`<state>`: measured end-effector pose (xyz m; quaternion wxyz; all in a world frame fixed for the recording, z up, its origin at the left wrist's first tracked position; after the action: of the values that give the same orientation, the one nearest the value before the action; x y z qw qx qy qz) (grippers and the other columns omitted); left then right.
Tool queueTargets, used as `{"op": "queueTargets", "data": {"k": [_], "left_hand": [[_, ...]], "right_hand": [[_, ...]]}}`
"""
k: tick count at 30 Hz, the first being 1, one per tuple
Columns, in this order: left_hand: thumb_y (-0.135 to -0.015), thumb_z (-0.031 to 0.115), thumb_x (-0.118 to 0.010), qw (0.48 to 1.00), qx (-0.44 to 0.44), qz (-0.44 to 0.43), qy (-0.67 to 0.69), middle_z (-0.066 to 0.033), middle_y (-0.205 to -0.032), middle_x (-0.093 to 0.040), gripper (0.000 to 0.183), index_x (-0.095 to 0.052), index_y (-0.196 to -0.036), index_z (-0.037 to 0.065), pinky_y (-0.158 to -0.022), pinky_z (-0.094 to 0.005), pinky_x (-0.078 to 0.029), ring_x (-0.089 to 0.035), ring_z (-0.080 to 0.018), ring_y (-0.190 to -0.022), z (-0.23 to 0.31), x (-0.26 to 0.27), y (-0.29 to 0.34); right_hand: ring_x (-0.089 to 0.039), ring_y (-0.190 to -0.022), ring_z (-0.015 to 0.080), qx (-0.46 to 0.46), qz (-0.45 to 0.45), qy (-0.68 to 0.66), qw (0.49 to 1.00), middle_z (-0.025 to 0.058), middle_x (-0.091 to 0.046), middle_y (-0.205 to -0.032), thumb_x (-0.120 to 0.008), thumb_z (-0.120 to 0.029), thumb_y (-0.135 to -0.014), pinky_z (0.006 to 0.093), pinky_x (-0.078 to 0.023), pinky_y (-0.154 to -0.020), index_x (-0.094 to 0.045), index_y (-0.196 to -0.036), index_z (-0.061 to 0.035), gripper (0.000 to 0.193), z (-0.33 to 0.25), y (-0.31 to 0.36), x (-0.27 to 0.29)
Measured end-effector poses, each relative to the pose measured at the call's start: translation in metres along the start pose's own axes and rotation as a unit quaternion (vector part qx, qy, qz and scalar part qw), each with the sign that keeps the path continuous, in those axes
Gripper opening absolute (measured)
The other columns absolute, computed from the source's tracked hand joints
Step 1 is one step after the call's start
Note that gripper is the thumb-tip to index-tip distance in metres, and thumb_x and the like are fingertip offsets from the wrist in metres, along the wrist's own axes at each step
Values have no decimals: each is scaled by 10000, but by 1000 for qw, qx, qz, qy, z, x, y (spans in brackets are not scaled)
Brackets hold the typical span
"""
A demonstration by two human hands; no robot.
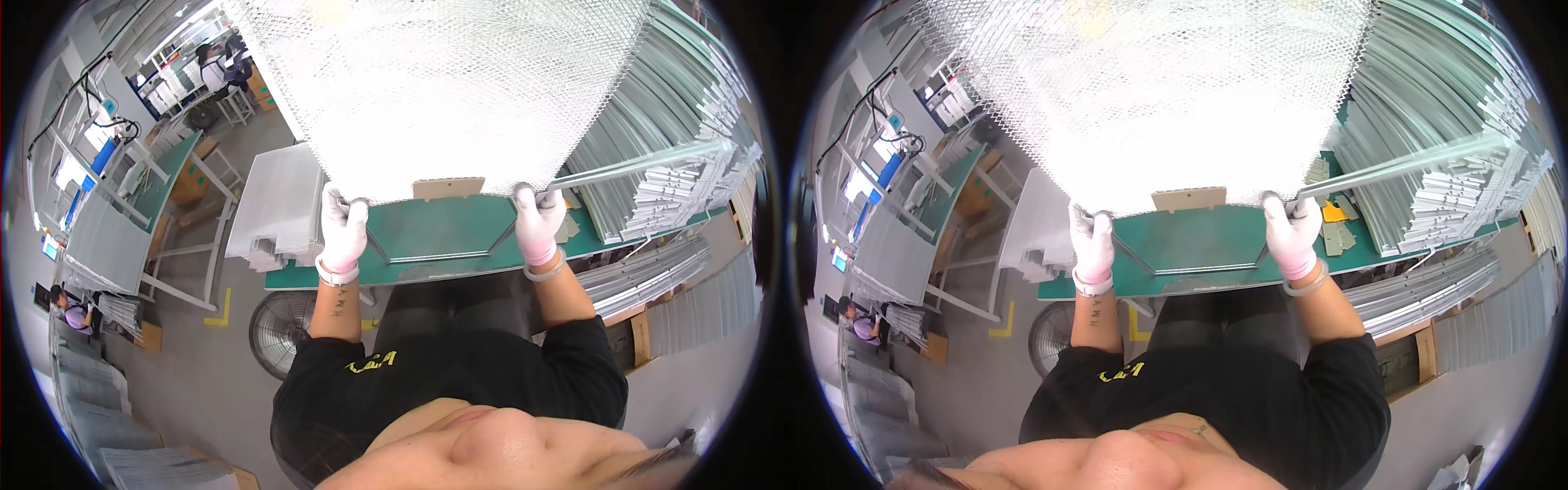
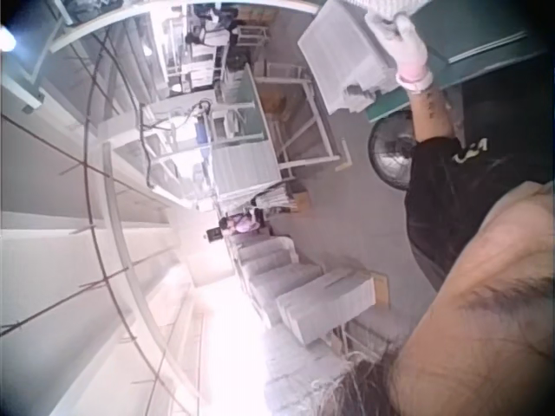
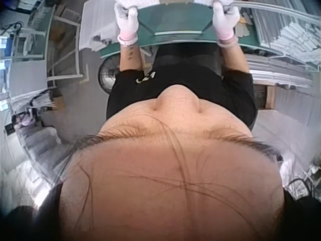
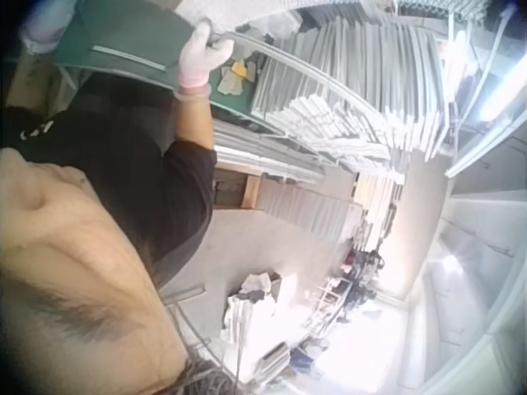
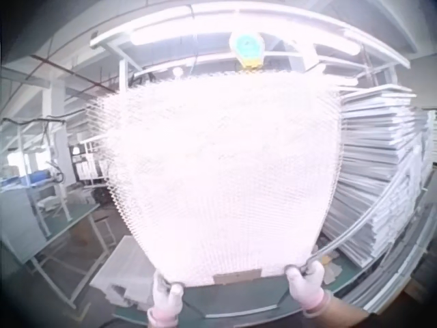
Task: The person assembles a metal frame by placing a mesh screen onto a metal frame, securing it with a plastic clip, and fastening it with a power drill. The person then places a protective foam sheet over the mesh and secures it with a hammer. The process is repeated for multiple units.
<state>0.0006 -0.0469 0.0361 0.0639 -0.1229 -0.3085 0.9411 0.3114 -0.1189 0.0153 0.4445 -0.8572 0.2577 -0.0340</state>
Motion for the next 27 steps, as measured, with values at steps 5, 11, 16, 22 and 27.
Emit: {"op": "queueTargets", "data": {"k": [5,11,16,22,27], "left_hand": [[-960,23,-562,998,-34,25,42,56,-831,-516,286,-487,-1233,62,-594,-197,-380,-417,-19,-656,-16,4,-7],[-975,9,-444,994,-105,3,-33,6,-987,-508,291,-445,-1264,40,-648,-189,-370,-390,-29,-740,-15,-5,-11],[-961,-34,-404,997,-61,-34,-27,-34,-1148,-527,372,-408,-1322,56,-861,-254,-412,-459,-63,-948,-13,2,-3],[-924,-47,-455,995,-90,-37,26,-47,-1109,-564,388,-428,-1309,-4,-738,-227,-415,-469,-50,-837,-20,-2,-2],[-950,-6,-535,995,-20,-33,89,11,-927,-584,303,-504,-1251,-1,-660,-205,-402,-479,-25,-744,-10,-4,-8]], "right_hand": [[-498,-740,11,-112,-64,-123,984,-27,-642,-911,-643,-63,-949,189,-400,-665,-621,-1161,12,226,-8,-12,-4],[-483,-733,5,-122,-63,-136,981,-29,-634,-920,-656,-74,-948,183,-382,-654,-595,-1196,11,269,-3,-22,-7],[-447,-703,5,-130,-61,-135,980,-46,-625,-915,-625,-35,-952,181,-365,-640,-604,-1198,2,249,-1,-21,-7],[-462,-711,11,-129,-57,-148,979,-42,-632,-927,-599,5,-942,185,-377,-652,-604,-1200,1,257,-3,-17,-8],[-461,-712,16,-116,-5,-148,982,-44,-623,-930,-576,27,-941,188,-381,-652,-599,-1205,7,265,-13,-18,-17]]}}
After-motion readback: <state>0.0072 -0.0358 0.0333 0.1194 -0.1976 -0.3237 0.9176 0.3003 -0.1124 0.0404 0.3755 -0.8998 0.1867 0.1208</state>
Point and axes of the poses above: each hand's wrist, its own y-axis away from the middle knuckle, its own x-axis out of the back of the hand, z = x × y, the point moved 3 cm from there along -y, towards the middle knuckle
